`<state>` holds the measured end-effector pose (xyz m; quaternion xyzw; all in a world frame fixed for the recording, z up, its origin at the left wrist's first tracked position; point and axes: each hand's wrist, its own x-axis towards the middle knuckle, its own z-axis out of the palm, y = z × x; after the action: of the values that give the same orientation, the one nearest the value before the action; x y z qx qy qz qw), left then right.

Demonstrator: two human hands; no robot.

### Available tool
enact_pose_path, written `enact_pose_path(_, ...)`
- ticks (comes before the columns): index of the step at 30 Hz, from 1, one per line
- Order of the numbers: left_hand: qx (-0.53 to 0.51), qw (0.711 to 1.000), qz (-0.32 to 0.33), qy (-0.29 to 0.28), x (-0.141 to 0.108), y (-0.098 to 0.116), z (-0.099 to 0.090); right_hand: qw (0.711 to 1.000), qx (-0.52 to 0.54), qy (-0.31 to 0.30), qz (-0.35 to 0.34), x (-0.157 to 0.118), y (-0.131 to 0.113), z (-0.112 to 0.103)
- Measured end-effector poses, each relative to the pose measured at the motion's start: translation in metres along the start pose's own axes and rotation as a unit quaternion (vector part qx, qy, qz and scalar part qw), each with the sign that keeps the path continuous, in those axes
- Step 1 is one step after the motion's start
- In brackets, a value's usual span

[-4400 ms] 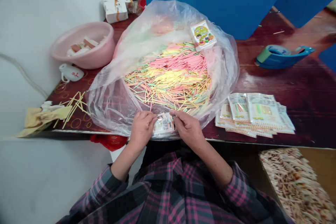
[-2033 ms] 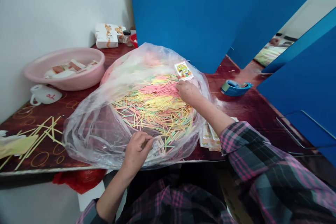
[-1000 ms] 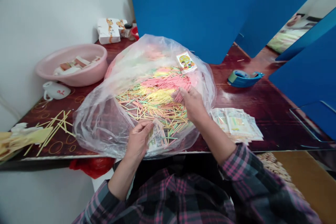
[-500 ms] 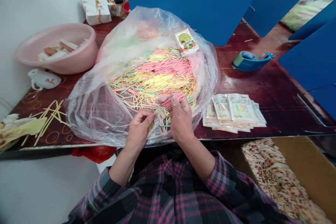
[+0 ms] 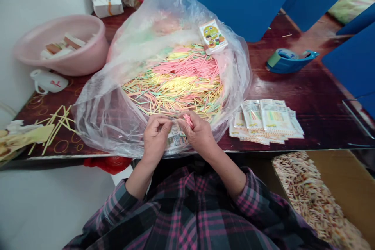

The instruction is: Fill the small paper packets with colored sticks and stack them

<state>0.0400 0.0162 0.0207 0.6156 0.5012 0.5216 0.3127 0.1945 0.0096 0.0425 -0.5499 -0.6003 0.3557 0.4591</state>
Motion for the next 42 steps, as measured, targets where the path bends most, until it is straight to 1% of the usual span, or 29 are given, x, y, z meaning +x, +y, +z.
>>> enact_pose_path(1, 0.005, 1.000, 0.006, 0.002, 0.000, -0.001, 0.000, 1.000, -0.004, 0.003, 0.003, 0.000, 0.000, -0.001)
enact_pose_path(4, 0.018, 0.999, 0.026, 0.019, 0.000, -0.004, -0.001, 0.999, -0.014, 0.046, 0.013, 0.001, 0.002, -0.003)
enact_pose_path(5, 0.023, 0.999, 0.030, 0.025, 0.000, -0.005, -0.001, 0.998, -0.019, 0.051, 0.011, 0.001, 0.003, -0.003)
enact_pose_path(6, 0.030, 0.999, 0.035, 0.028, 0.000, -0.005, -0.001, 0.999, -0.023, 0.044, 0.007, 0.001, 0.004, -0.003)
enact_pose_path(9, 0.058, 0.997, 0.050, 0.026, -0.001, -0.006, -0.002, 0.999, -0.031, -0.012, -0.007, -0.001, 0.007, -0.001)
enact_pose_path(10, 0.067, 0.996, 0.059, 0.026, -0.001, -0.006, -0.002, 0.999, -0.028, -0.020, -0.007, -0.002, 0.007, 0.000)
enact_pose_path(13, 0.088, 0.992, 0.087, 0.031, -0.003, -0.005, -0.004, 1.000, -0.020, 0.002, -0.002, -0.004, 0.008, 0.001)
enact_pose_path(14, 0.092, 0.991, 0.095, 0.034, -0.003, -0.005, -0.004, 1.000, -0.024, -0.001, -0.001, -0.004, 0.008, 0.002)
enact_pose_path(16, 0.100, 0.989, 0.107, 0.031, -0.004, -0.004, -0.005, 0.998, -0.049, -0.041, -0.003, -0.005, 0.009, 0.003)
enact_pose_path(18, 0.113, 0.987, 0.114, 0.018, -0.004, -0.004, -0.005, 0.993, -0.078, -0.089, -0.002, -0.006, 0.011, 0.005)
enact_pose_path(19, 0.121, 0.985, 0.118, 0.009, -0.004, -0.003, -0.005, 0.990, -0.094, -0.103, -0.002, -0.007, 0.012, 0.005)
enact_pose_path(23, 0.144, 0.981, 0.132, -0.006, -0.003, -0.001, -0.007, 0.973, -0.199, -0.113, -0.014, -0.010, 0.014, 0.005)
enact_pose_path(25, 0.127, 0.985, 0.115, -0.003, -0.001, 0.000, -0.008, 0.969, -0.214, -0.120, -0.017, -0.010, 0.013, 0.003)
enact_pose_path(26, 0.106, 0.990, 0.096, 0.000, 0.000, 0.000, -0.008, 0.975, -0.189, -0.116, -0.014, -0.009, 0.012, 0.001)
enact_pose_path(27, 0.080, 0.994, 0.071, 0.002, 0.001, -0.001, -0.009, 0.984, -0.146, -0.105, -0.007, -0.008, 0.011, -0.001)
enact_pose_path(29, 0.010, 1.000, 0.007, 0.005, 0.002, -0.004, -0.008, 0.997, -0.023, -0.064, 0.025, -0.002, 0.006, -0.007)
enact_pose_path(31, -0.080, 0.995, -0.058, 0.007, 0.002, -0.007, -0.004, 0.992, 0.102, -0.013, 0.067, 0.006, -0.001, -0.013)
enact_pose_path(33, -0.181, 0.976, -0.119, 0.005, 0.001, -0.008, 0.000, 0.977, 0.191, 0.025, 0.088, 0.015, -0.010, -0.018)
enact_pose_path(35, -0.256, 0.952, -0.168, -0.004, -0.001, -0.006, 0.005, 0.969, 0.226, 0.052, 0.079, 0.022, -0.020, -0.019)
enact_pose_path(37, -0.288, 0.938, -0.195, -0.013, -0.002, -0.002, 0.008, 0.969, 0.229, 0.074, 0.056, 0.026, -0.029, -0.015)
enact_pose_path(42, -0.292, 0.935, -0.202, -0.023, -0.005, 0.005, 0.010, 0.957, 0.265, 0.118, 0.005, 0.024, -0.048, 0.007)
